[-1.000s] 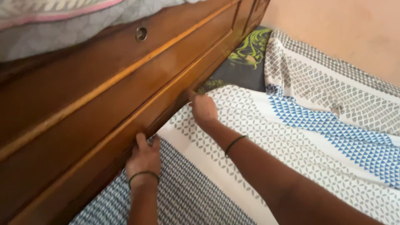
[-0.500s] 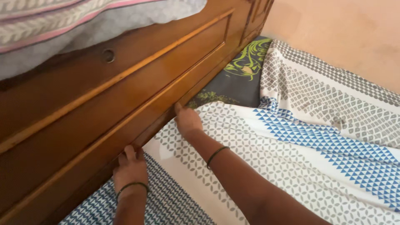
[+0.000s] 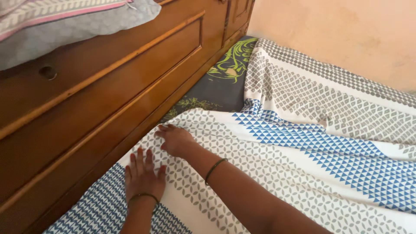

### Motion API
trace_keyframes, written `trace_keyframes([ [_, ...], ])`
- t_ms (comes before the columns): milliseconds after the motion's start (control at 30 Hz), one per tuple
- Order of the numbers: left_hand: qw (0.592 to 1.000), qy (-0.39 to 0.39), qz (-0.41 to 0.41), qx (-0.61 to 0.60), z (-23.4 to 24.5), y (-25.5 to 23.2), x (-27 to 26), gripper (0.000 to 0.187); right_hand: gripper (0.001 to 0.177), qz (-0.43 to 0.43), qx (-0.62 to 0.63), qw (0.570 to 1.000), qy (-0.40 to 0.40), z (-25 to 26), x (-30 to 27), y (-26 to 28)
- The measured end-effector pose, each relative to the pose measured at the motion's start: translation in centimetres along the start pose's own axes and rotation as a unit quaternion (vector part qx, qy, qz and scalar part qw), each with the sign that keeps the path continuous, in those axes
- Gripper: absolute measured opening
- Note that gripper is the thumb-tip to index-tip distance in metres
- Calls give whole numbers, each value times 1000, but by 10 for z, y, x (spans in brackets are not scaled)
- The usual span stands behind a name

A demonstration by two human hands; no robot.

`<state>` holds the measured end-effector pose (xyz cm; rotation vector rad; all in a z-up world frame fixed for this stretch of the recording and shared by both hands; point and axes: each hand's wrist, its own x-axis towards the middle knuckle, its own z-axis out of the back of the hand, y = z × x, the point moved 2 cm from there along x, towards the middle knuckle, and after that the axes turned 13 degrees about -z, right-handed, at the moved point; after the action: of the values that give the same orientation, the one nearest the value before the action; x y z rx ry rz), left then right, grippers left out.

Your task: The person tucks the edges of a patterned bedsheet under the mattress of a large wooden bed by hand.

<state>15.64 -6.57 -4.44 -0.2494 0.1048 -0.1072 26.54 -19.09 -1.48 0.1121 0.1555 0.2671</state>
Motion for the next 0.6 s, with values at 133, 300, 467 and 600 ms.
trace_keyframes([
  [133,1000,-8,-6,26,4,2,7,87,68,-31,-13,998,47,17,-3,8],
  [300,997,57,33,32,16,-4,19,97,77,-45,-51,992,103,31,4,17],
  [467,990,122,63,29,28,-9,27,102,81,-11,-69,993,92,18,17,16],
  [600,980,170,94,47,39,-17,37,101,79,65,-97,988,105,22,12,-3],
])
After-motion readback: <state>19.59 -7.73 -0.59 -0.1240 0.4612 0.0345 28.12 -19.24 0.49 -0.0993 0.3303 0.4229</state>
